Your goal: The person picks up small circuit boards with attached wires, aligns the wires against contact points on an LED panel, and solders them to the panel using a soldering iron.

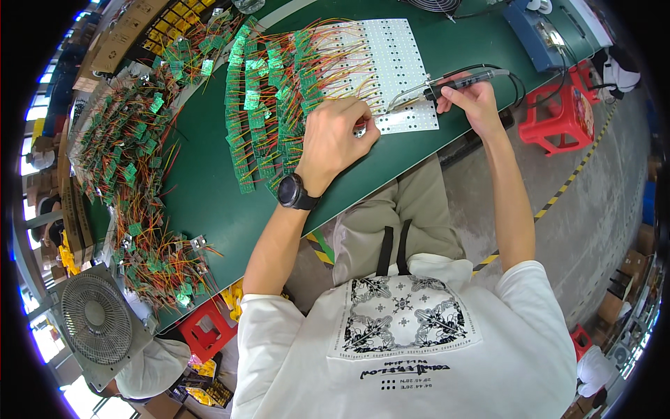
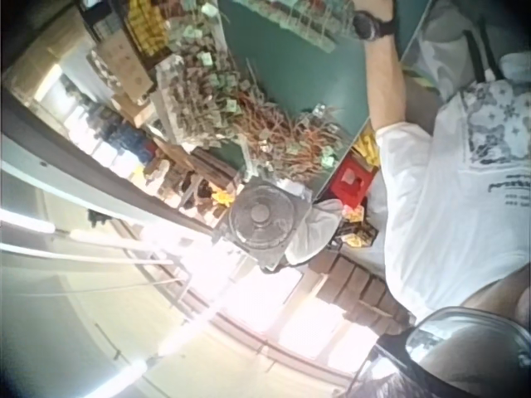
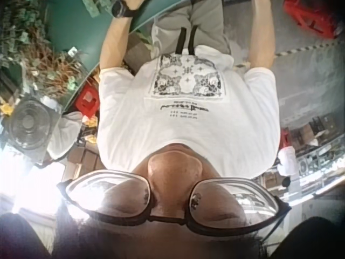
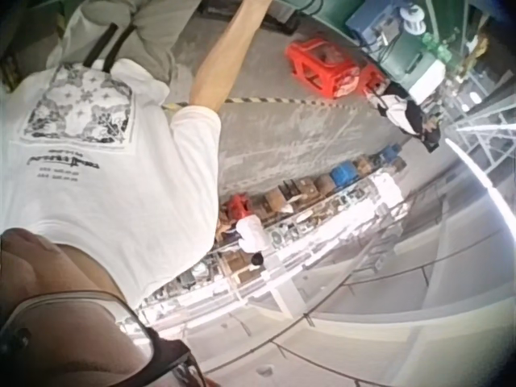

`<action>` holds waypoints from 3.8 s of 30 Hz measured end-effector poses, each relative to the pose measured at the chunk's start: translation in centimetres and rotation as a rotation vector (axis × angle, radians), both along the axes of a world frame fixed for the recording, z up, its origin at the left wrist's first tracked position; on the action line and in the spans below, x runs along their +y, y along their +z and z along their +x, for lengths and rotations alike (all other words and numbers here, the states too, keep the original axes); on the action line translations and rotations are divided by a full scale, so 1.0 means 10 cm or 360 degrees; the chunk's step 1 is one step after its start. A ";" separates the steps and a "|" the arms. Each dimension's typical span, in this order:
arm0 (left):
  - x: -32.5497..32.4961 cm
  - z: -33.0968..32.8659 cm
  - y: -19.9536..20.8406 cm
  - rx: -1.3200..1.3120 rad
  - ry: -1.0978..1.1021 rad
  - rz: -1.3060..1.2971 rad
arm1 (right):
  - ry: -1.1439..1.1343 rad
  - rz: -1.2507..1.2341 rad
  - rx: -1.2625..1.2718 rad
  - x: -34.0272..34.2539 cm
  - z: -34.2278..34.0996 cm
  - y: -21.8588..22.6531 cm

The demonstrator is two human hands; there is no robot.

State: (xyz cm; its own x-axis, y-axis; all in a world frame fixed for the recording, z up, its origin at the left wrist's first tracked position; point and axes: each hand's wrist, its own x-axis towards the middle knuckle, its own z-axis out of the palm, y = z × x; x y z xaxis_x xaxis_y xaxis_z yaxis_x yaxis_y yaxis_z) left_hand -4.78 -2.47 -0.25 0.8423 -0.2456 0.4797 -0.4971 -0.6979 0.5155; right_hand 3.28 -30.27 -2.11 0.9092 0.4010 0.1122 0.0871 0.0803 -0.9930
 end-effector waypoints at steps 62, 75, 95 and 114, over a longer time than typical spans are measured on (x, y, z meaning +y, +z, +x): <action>0.17 -0.22 0.47 -0.0071 0.0070 0.0247 | -0.0385 0.0269 0.0044 0.09 0.02 -0.06; 1.31 -2.05 0.31 0.0199 0.2100 0.0420 | -0.0449 0.0296 0.0087 0.11 0.00 -0.05; 1.88 -2.22 0.31 0.0379 0.1993 0.0198 | -0.0358 0.0313 0.0027 0.07 0.03 -0.12; 1.41 -1.88 0.19 0.0273 0.1410 -0.0265 | -0.0358 0.0350 0.0022 0.04 0.03 -0.10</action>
State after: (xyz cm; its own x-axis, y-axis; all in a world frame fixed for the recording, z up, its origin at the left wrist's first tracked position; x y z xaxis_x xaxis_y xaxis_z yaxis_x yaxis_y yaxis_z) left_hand -23.58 11.64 1.64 0.7526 0.5853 0.3018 0.2771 -0.6972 0.6611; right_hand 3.59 -29.90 -3.15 0.9744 0.1571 0.1606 0.1134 0.2734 -0.9552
